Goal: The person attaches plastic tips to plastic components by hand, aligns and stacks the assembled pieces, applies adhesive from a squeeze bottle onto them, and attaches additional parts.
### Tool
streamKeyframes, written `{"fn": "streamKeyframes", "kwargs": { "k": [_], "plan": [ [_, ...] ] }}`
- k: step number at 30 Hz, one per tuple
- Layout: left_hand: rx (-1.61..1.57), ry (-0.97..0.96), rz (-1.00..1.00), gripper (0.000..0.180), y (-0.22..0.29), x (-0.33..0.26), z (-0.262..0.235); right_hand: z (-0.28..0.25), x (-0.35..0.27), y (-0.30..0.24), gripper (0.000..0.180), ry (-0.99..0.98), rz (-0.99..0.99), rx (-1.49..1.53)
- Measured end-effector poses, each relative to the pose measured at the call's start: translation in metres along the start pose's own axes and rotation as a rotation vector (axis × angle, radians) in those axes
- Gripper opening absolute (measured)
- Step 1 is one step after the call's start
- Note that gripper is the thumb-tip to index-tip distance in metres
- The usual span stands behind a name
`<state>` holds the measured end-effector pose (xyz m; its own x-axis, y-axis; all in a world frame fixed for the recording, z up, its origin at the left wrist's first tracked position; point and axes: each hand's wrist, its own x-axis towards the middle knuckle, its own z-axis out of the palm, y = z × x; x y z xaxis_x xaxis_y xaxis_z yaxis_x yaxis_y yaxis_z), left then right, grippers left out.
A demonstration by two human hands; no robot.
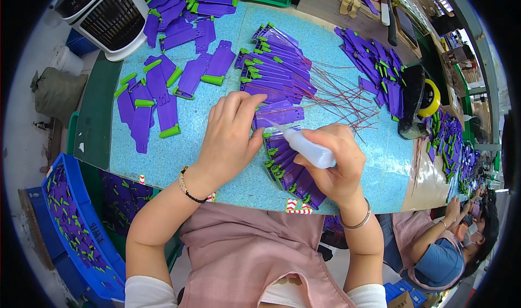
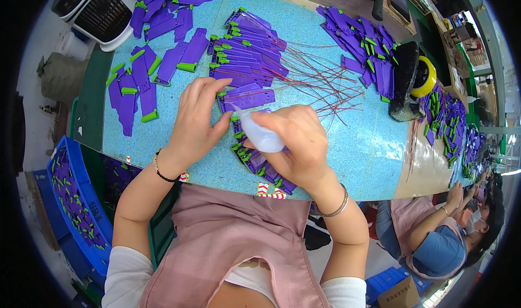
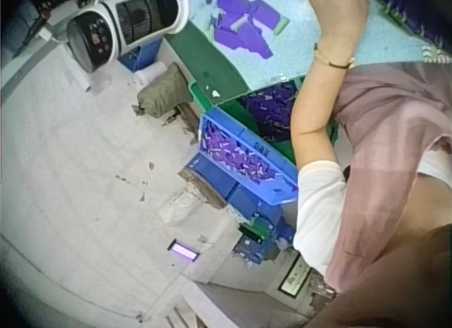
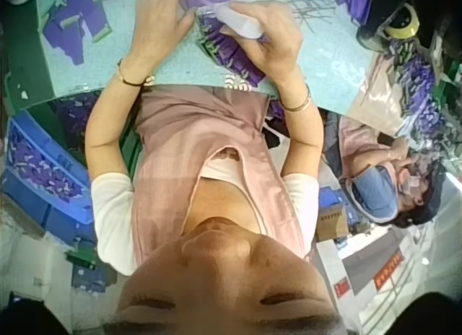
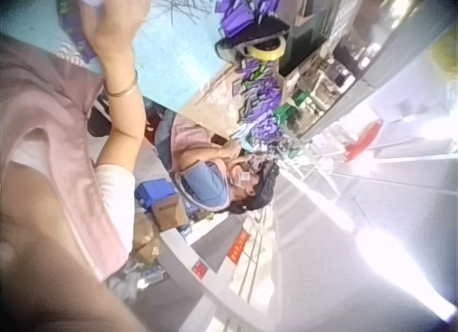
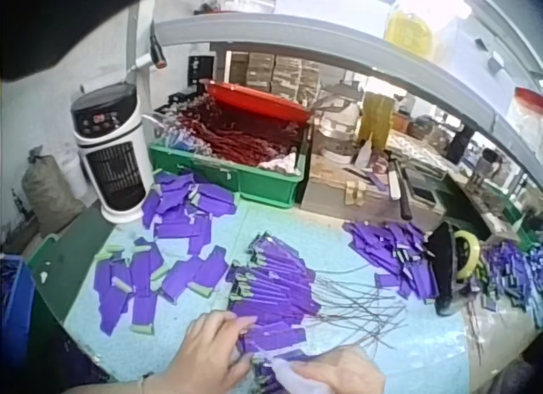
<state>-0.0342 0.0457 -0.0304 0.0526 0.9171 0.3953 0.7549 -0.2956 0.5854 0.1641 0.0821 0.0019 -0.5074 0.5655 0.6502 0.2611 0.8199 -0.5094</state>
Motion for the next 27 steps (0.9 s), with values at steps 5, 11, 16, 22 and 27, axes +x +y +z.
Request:
{"fn": "streamKeyframes", "kwargs": {
  "k": [5, 11, 16, 22, 27],
  "plan": [
    [0.011, 0.004, 0.005, 0.056, -0.003, 0.000, 0.001, 0.004, 0.003, 0.000, 0.042, -0.045, 0.003, -0.013],
    [-0.394, -0.046, -0.131, 0.056, 0.003, 0.003, -0.008, -0.015, -0.009, 0.006, 0.038, 0.148, 0.254, -0.007],
    [0.128, 0.111, 0.064, 0.053, -0.008, 0.013, -0.004, -0.018, -0.014, 0.011, 0.037, 0.140, 0.248, -0.009],
    [0.052, -0.017, 0.000, 0.053, -0.002, 0.001, -0.002, -0.011, -0.005, 0.007, 0.042, 0.035, 0.058, -0.076],
    [0.048, -0.007, 0.007, 0.055, -0.001, 0.002, 0.000, -0.009, -0.002, 0.005, 0.041, 0.009, 0.030, -0.084]
  ]
}}
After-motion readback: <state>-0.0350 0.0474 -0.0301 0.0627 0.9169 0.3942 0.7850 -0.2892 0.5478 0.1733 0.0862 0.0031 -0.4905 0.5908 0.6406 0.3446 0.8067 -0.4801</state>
